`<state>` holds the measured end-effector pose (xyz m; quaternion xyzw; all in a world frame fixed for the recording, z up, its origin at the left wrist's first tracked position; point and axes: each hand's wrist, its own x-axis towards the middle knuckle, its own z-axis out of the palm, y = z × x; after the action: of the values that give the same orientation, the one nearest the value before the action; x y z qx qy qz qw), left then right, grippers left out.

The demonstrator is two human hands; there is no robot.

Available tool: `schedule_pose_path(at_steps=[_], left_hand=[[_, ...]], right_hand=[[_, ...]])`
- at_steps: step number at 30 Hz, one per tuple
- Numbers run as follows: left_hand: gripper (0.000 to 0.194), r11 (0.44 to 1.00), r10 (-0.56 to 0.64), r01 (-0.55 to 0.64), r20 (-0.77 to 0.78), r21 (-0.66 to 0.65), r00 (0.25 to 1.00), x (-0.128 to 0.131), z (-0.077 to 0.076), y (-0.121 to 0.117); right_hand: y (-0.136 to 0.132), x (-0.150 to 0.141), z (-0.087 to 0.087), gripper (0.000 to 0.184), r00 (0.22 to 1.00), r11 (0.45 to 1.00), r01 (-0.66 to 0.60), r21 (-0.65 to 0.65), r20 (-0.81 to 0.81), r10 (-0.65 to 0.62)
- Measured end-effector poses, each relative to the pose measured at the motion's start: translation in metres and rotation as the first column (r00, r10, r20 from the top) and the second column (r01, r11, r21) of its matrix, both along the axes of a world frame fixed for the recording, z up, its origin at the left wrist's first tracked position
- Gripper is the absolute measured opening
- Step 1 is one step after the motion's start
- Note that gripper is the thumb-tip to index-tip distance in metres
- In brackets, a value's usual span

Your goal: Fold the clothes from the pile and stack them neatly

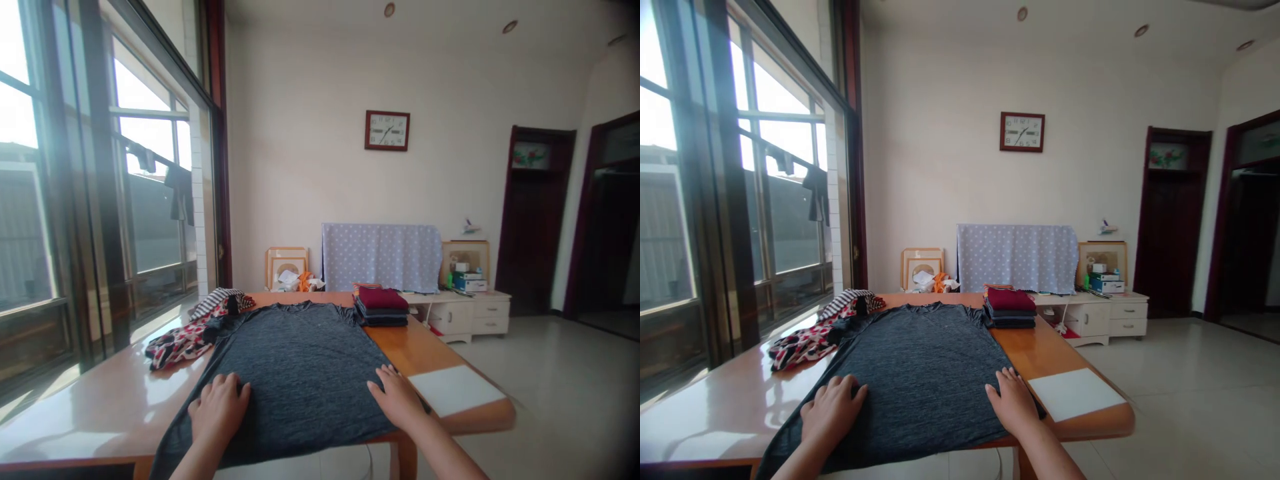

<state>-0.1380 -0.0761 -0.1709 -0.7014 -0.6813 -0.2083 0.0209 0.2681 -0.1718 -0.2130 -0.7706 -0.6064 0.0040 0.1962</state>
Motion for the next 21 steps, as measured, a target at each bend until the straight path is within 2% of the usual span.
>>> schedule_pose_path(at_steps=[11,21], left_hand=[[0.045,1.0,0.025,-0.024,0.033,-0.017,0.999,0.0019,0.0052,-0.002],[0.042,1.0,0.004,-0.003,0.04,-0.024,0.999,-0.0003,0.0048,-0.0007]], right_hand=[[-0.0019,-0.0001,-0.003,0.066,1.0,1.0,0.005,-0.013,-0.016,-0.005],[-0.0044,-0.0067,0.0049,0.063,0.998,0.999,0.031,0.011,-0.048,-0.031]])
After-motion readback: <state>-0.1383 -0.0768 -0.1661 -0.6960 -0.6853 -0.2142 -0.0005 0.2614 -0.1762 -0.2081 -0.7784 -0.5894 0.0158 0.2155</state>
